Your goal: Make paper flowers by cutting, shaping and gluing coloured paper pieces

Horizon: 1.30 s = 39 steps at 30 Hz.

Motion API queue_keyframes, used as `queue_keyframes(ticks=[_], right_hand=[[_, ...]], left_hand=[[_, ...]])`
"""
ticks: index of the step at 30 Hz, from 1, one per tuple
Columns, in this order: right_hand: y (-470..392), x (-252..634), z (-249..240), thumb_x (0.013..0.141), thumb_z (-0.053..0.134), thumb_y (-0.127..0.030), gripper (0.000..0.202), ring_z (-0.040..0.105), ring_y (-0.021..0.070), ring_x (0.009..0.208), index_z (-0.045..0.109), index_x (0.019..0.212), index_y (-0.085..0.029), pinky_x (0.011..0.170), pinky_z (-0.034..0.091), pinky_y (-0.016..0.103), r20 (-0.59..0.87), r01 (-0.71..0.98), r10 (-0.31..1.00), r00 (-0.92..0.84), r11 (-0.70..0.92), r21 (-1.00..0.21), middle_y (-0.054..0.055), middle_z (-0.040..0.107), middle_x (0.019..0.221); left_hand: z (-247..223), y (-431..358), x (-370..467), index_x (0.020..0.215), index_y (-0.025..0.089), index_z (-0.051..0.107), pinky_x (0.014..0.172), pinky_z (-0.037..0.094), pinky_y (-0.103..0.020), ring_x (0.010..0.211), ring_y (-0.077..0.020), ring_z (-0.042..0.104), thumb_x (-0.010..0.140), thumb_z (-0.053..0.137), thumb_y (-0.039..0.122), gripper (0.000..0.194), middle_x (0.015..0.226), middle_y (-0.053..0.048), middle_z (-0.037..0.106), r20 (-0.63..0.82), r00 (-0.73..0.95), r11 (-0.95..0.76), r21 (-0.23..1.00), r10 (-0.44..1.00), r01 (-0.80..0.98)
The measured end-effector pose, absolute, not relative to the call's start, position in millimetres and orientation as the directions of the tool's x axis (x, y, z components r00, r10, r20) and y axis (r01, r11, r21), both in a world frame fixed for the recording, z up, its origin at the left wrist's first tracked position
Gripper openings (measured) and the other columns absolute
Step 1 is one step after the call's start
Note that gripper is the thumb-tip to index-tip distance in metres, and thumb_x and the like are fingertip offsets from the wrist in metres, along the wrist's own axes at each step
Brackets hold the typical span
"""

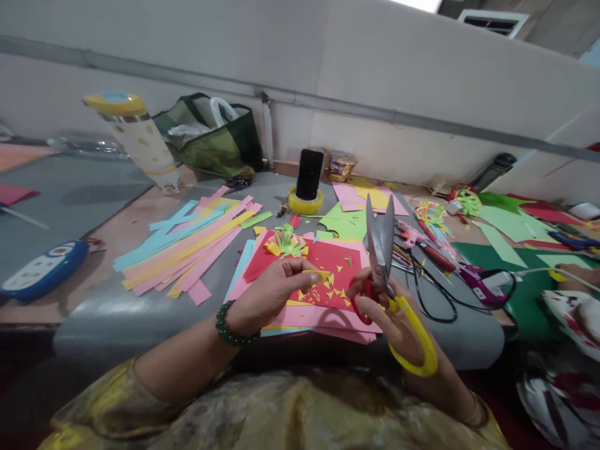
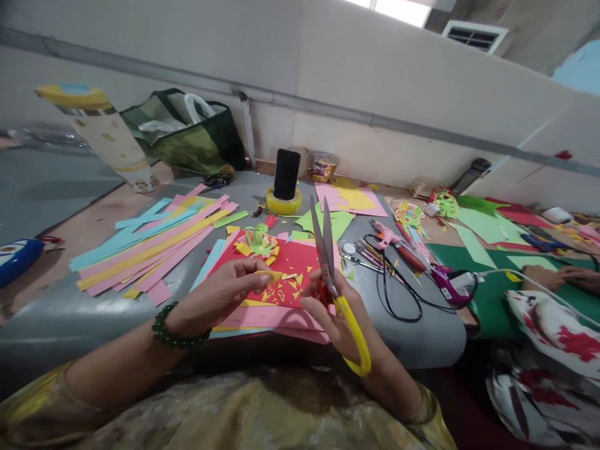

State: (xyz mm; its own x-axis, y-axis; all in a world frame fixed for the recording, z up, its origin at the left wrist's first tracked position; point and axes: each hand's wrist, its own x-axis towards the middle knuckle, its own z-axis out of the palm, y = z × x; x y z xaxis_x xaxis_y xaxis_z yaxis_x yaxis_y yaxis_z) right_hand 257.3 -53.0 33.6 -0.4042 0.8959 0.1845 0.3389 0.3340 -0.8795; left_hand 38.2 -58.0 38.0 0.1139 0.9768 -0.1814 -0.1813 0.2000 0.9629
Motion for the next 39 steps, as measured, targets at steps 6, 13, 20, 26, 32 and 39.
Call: queue_keyframes(ticks=[6, 13, 20, 26, 32, 39], right_hand=[[-46, 252, 39, 0.078, 0.037, -0.092, 0.087, 0.063, 0.0239, 0.076, 0.059, 0.12, -0.02, 0.069, 0.053, 0.034, 0.195, 0.405, 0.784, -0.59, 0.496, -0.768, 0.009, 0.068, 0.092], [-50, 265, 42, 0.073, 0.014, -0.097, 0.107, 0.064, 0.0262, 0.072, 0.062, 0.119, -0.014, 0.064, 0.049, 0.034, -0.008, 0.534, 0.701, -0.713, 0.536, -0.654, 0.011, 0.07, 0.086], [-52, 266, 41, 0.07, 0.014, -0.098, 0.106, 0.059, 0.0225, 0.068, 0.063, 0.113, -0.015, 0.061, 0.045, 0.032, -0.044, 0.548, 0.699, -0.713, 0.517, -0.658, 0.009, 0.069, 0.085], [-51, 266, 43, 0.073, 0.014, -0.098, 0.1, 0.057, 0.0203, 0.063, 0.064, 0.105, -0.017, 0.056, 0.042, 0.031, -0.057, 0.552, 0.692, -0.72, 0.521, -0.652, 0.007, 0.067, 0.078], [-51, 267, 40, 0.073, 0.009, -0.097, 0.101, 0.057, 0.0202, 0.061, 0.061, 0.105, -0.016, 0.055, 0.041, 0.03, -0.065, 0.567, 0.686, -0.725, 0.54, -0.622, 0.007, 0.067, 0.077], [-50, 264, 40, 0.072, 0.014, -0.097, 0.096, 0.057, 0.0199, 0.065, 0.059, 0.1, -0.017, 0.057, 0.042, 0.03, -0.046, 0.568, 0.701, -0.712, 0.536, -0.625, 0.007, 0.068, 0.081]], left_hand=[[37, -62, 42, 0.058, 0.018, 0.063, 0.057, 0.035, -0.025, 0.056, -0.0096, 0.039, 0.055, 0.074, 0.029, 0.016, 0.056, 0.005, 0.053, -0.216, 0.058, 0.224, 0.943, 0.975, -0.245], [39, -60, 32, 0.059, 0.018, 0.066, 0.056, 0.033, -0.024, 0.056, -0.0096, 0.039, 0.054, 0.075, 0.03, 0.016, 0.057, 0.003, 0.055, -0.193, 0.013, 0.191, 0.955, 0.981, -0.226], [41, -59, 33, 0.06, 0.018, 0.065, 0.056, 0.034, -0.025, 0.056, -0.0097, 0.041, 0.055, 0.074, 0.029, 0.015, 0.059, 0.003, 0.056, -0.175, 0.027, 0.176, 0.956, 0.984, -0.235], [34, -57, 29, 0.061, 0.017, 0.067, 0.057, 0.034, -0.025, 0.056, -0.0095, 0.041, 0.058, 0.074, 0.028, 0.014, 0.059, 0.003, 0.055, -0.138, 0.051, 0.146, 0.96, 0.989, -0.238], [34, -58, 29, 0.061, 0.018, 0.067, 0.058, 0.034, -0.026, 0.056, -0.0099, 0.04, 0.06, 0.074, 0.029, 0.013, 0.058, 0.004, 0.054, -0.112, 0.067, 0.125, 0.964, 0.991, -0.233], [34, -58, 26, 0.064, 0.018, 0.07, 0.059, 0.034, -0.026, 0.058, -0.0111, 0.041, 0.063, 0.073, 0.028, 0.011, 0.06, 0.002, 0.056, -0.092, 0.08, 0.106, 0.974, 0.993, -0.2]])
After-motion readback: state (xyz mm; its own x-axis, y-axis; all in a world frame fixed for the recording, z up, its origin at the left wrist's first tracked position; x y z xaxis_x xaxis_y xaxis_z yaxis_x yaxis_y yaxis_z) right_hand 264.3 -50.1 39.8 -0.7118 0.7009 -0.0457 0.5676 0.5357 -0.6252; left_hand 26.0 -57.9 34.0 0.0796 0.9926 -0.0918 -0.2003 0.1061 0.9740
